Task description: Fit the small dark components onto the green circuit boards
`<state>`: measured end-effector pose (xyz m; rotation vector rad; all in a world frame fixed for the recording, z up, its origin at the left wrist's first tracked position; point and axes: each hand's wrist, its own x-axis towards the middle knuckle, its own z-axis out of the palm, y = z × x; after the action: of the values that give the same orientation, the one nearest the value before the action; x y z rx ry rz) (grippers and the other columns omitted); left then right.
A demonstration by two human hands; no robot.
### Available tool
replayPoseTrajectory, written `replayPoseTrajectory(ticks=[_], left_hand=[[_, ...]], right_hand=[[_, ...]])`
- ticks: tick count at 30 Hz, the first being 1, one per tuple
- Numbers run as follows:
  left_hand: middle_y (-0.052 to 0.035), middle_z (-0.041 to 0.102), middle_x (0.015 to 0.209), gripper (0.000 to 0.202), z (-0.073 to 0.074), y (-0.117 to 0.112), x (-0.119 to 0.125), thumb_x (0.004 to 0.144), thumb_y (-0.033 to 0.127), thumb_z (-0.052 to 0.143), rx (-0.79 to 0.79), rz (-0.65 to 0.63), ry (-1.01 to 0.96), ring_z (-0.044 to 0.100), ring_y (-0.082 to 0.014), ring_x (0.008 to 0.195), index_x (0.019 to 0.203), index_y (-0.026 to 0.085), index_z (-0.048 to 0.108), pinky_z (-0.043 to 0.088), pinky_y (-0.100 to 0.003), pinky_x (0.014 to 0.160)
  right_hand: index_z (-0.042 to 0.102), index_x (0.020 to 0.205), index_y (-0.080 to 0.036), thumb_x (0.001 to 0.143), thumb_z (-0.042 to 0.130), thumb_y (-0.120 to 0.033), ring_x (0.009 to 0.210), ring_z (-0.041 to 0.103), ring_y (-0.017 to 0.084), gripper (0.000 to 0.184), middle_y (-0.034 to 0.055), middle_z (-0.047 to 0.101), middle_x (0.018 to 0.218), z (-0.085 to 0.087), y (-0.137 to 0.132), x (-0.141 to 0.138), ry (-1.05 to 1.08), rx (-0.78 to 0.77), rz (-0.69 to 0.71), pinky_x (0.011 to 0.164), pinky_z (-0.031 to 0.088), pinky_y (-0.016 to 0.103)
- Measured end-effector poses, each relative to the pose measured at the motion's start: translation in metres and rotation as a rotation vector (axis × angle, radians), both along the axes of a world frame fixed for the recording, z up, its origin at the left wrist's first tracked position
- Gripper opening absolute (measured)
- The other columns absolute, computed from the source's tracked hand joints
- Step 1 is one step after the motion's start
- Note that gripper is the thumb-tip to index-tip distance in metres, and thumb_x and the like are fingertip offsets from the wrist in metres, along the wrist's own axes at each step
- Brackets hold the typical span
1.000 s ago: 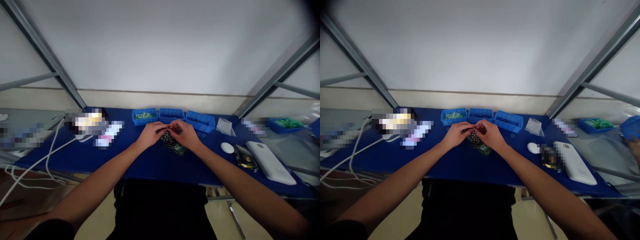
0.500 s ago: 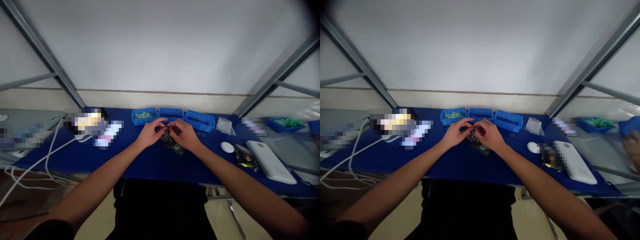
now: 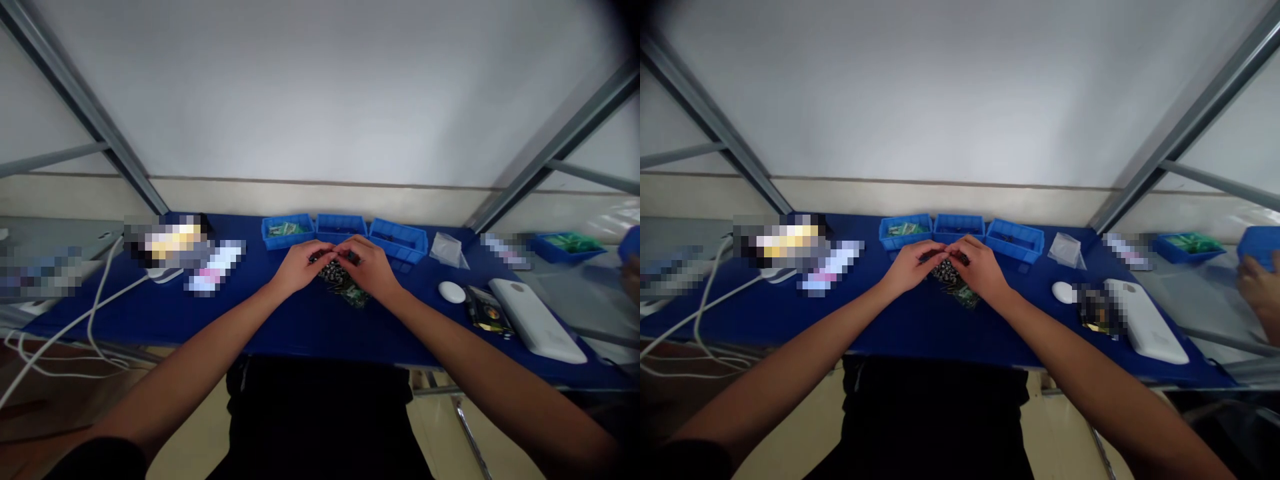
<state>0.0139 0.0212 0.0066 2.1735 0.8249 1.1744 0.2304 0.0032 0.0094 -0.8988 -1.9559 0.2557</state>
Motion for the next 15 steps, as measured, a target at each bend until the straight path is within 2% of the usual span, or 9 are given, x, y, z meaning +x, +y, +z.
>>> replayPoseTrajectory(ticks=[3, 7, 10, 15], left_hand=[[-0.005, 0.082, 0.112, 0.018, 0.0, 0.002, -0.002, 0.102, 0.031, 0.068, -0.013, 0.022, -0.01, 0.079, -0.0204, 0.098, 0.116, 0.025, 0.079, 0.064, -0.037, 0.09], [-0.0053, 0.081, 0.11, 0.013, 0.0, 0.006, -0.004, 0.098, 0.024, 0.072, 0.085, 0.105, -0.016, 0.077, -0.0216, 0.102, 0.106, 0.027, 0.082, 0.064, -0.043, 0.096], [-0.0062, 0.08, 0.109, 0.009, -0.002, 0.008, -0.003, 0.095, 0.023, 0.075, 0.086, 0.125, -0.054, 0.077, -0.021, 0.1, 0.1, 0.025, 0.082, 0.065, -0.043, 0.096], [-0.0058, 0.083, 0.109, 0.028, -0.009, 0.007, 0.0, 0.093, 0.02, 0.075, -0.079, 0.037, -0.19, 0.08, -0.0198, 0.1, 0.121, 0.023, 0.074, 0.066, -0.041, 0.1]], right_hand=[[0.074, 0.107, -0.027, 0.1, 0.067, -0.02, 0.082, 0.07, 0.017, 0.013, 0.0039, 0.073, 0.104, 0.0, -0.002, -0.001, -0.037, -0.019, 0.037, 0.076, 0.06, 0.034], [0.072, 0.113, -0.027, 0.103, 0.063, -0.026, 0.087, 0.071, 0.02, 0.014, 0.0061, 0.074, 0.106, 0.003, -0.003, 0.001, -0.019, -0.036, 0.008, 0.073, 0.06, 0.035], [0.073, 0.108, -0.026, 0.1, 0.069, -0.031, 0.089, 0.074, 0.021, 0.01, 0.0053, 0.076, 0.101, 0.002, 0.0, 0.001, 0.054, -0.093, -0.027, 0.071, 0.061, 0.034], [0.072, 0.099, -0.025, 0.093, 0.077, -0.037, 0.083, 0.076, 0.021, 0.014, 0.003, 0.08, 0.096, -0.006, 0.005, 0.0, 0.177, -0.268, 0.045, 0.073, 0.063, 0.036]])
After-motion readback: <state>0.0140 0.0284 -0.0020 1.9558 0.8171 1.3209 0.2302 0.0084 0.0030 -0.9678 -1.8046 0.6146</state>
